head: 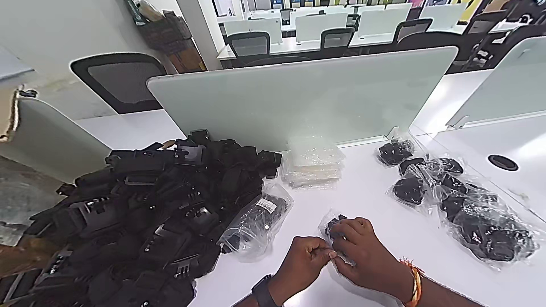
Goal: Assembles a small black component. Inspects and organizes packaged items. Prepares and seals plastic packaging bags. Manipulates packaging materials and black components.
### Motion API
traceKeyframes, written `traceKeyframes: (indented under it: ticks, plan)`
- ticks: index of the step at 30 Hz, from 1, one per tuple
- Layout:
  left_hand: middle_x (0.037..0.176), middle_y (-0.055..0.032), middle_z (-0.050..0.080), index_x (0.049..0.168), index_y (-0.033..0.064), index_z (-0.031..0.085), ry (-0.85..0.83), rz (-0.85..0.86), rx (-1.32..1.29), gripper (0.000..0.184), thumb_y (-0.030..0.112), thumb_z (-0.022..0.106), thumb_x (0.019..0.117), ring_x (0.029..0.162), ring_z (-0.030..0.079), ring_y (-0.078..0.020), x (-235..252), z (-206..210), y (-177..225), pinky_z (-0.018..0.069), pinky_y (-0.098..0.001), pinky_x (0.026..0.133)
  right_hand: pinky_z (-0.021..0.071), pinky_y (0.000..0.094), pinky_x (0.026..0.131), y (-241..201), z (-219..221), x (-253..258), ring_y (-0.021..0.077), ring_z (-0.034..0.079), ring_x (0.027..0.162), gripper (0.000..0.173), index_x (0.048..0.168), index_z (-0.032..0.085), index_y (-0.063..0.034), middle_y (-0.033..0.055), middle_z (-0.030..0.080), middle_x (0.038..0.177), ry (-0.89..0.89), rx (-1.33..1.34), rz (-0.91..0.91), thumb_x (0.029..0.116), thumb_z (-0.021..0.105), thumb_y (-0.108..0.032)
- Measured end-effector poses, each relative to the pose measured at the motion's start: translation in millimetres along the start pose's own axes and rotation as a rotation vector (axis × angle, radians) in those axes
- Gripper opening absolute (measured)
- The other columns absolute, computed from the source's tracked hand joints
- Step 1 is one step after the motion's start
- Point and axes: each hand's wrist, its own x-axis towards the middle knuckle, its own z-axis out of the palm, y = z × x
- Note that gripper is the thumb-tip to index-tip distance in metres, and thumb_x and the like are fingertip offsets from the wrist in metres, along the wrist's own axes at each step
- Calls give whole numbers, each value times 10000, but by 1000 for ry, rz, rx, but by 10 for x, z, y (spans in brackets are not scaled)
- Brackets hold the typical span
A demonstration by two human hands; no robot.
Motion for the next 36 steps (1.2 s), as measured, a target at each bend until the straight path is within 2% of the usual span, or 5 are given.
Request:
traceKeyframes:
  ticks: [3, 12, 15, 22, 36]
  plan:
    - [765, -17, 711, 941, 3, 735, -18, -2, -37, 177, 147, 650, 998, 669, 663, -36, 4, -4, 20, 576, -217, 661, 399, 465, 985, 13, 3, -2, 177, 580, 1180, 165, 880, 673, -226, -23, 674, 1166, 26, -27, -2, 928, 598, -364]
    - [801, -29, 718, 974, -1, 729, -18, 9, -61, 185, 139, 616, 1016, 691, 670, -53, 1, -3, 2, 578, -226, 671, 394, 465, 980, 20, -3, -9, 170, 602, 1116, 175, 891, 697, -220, -25, 688, 1117, 55, -46, -38, 946, 562, -317]
    - [801, -25, 715, 982, 4, 731, -28, 4, -74, 180, 145, 624, 1013, 682, 657, -46, 2, -1, -1, 568, -220, 655, 394, 468, 979, 30, -7, -8, 169, 606, 1112, 183, 886, 701, -220, -28, 693, 1107, 49, -36, -41, 939, 542, -294]
    - [689, 9, 650, 934, 30, 729, -2, 33, 21, 172, 170, 640, 979, 535, 528, -15, -5, 11, 9, 453, -187, 506, 387, 464, 991, 45, -11, -19, 156, 604, 1123, 181, 856, 678, -223, -38, 695, 1101, 47, -33, -29, 933, 530, -292]
    - [688, 9, 642, 913, 23, 717, 19, 85, 51, 136, 120, 627, 950, 539, 522, -1, -11, 10, 25, 441, -165, 508, 406, 449, 961, 85, -28, -6, 142, 628, 1045, 190, 846, 678, -207, -42, 713, 1053, 196, -18, 84, 910, 520, -291]
